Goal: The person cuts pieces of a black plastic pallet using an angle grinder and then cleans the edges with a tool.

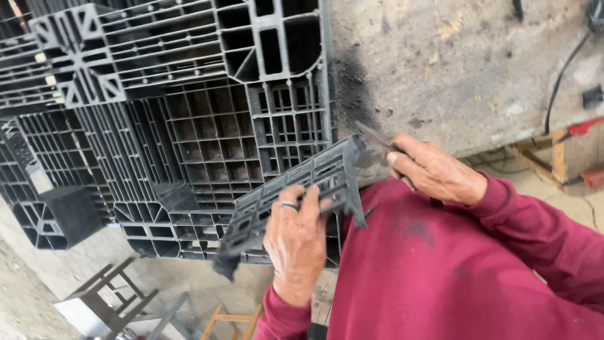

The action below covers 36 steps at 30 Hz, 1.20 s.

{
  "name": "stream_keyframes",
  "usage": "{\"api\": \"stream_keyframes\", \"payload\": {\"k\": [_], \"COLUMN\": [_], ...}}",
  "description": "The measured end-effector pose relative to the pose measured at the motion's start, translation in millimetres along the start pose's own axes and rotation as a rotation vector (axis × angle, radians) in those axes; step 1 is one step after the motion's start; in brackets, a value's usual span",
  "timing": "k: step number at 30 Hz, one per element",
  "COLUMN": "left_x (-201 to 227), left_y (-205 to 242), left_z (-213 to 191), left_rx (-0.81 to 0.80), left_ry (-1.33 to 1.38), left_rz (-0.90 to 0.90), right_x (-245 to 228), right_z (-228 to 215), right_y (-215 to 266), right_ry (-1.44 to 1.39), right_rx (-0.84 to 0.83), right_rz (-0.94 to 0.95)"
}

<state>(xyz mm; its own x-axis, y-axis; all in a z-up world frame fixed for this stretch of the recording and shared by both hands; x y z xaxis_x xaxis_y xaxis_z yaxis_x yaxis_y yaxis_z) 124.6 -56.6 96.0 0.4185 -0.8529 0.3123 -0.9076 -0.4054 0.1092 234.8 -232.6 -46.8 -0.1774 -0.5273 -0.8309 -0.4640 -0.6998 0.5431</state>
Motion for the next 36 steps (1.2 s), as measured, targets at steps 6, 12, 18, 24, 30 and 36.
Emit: {"api": "stream_keyframes", "payload": {"k": [6,12,18,24,30,36], "left_x": [12.3,-13.3,-20.3,-13.9,-11.6,-7.6], "left_y": [15.0,10.7,8.7,6.0,1.3,6.2], "left_z": [6.5,41.5,40.6,43.6,42.2,47.3], "left_rx": [0.091,-0.107,-0.138,-0.191,-0.144,-0.175], "left_ry": [-0.177,-0.039,-0.037,0.030,0.027,0.025], "left_rz": [0.111,-0.012,0.005,-0.001,-0.001,0.035], "right_x": [-0.2,-7.8,-20.7,-28.6,-23.0,-54.5], "right_z": [14.2,32.4,44.6,34.0,33.8,15.3], "right_y": [-5.9,-30.9,-23.1,8.2,-25.2,27.7], "right_ry": [0.141,0.148,0.185,0.209,0.294,0.428], "right_rx": [-0.084,-0.075,-0.082,-0.230,-0.135,-0.178], "right_rz": [-0.064,-0.214,-0.290,-0.303,-0.171,-0.453]}}
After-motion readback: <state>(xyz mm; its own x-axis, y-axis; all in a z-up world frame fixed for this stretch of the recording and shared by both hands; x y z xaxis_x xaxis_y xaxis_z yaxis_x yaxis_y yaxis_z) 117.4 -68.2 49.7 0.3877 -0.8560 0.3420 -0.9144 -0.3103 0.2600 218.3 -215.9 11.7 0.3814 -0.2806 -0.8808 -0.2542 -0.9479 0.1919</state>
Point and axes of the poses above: each hand's wrist, its own y-axis away from the middle knuckle, its own z-axis out of the palm, x = y × z, the point moved 9 cm from there along -y, towards the middle knuckle, and after that the axes turned 6 degrees about -z, right-handed, at the moved point
